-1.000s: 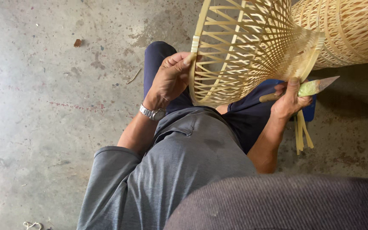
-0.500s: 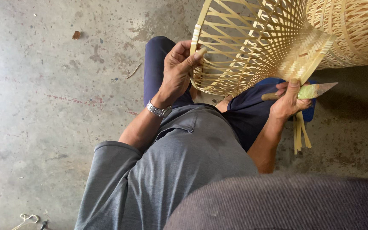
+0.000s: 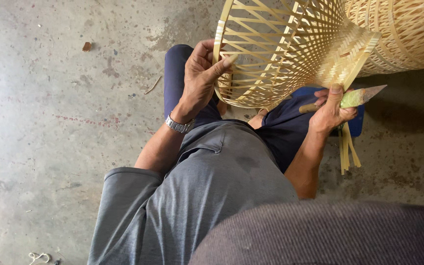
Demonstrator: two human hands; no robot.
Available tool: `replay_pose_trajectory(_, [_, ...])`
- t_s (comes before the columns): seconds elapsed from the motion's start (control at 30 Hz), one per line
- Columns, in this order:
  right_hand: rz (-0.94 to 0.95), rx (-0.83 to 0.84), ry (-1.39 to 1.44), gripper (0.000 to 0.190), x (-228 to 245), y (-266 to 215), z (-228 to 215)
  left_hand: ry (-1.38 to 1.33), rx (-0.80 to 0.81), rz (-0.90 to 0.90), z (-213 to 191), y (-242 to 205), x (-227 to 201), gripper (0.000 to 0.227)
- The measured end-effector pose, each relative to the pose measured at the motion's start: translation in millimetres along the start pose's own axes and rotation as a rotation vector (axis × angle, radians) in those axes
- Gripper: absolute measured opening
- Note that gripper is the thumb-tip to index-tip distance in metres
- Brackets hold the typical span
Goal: The person weaves a bamboo basket by hand, using a knife to trim strips and fitting them into the woven structure while sitting on the floor.
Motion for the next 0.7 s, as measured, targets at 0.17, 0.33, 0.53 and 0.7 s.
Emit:
replay_pose_trajectory(0.17, [-0.017,0.029,0.072,0.030,2.0,-6.2,7.6,-0.045,-0.083,0.050,-2.8,0.4,3.0,0.034])
replay_pose_trajectory(0.33, [0.005,0.028,0.056,0.030,2.3,-9.7,9.6,-0.105,-0.144,0.019,-5.7,-0.6,7.8,0.034])
replay_pose_trajectory(0.53, [0.055,-0.014,0.025,0.032,2.4,-8.4,7.8,-0.126,-0.032,0.020,-5.7,-2.0,1.0,0.040])
replay_pose_trajectory(0.7, [0.098,-0.010,0.024,0.034,4.6,-14.0,10.0,-0.165,-0.037,0.053,-3.1,-2.3,-6.9,0.042])
Point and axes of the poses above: each hand's wrist, its own y-axis towards the middle knuckle, its own z-axis out of the palm, x = y × z, the point moved 4 cm from there along y, towards the middle knuckle, and after that the axes turned 8 degrees about y, right-handed, at the moved point
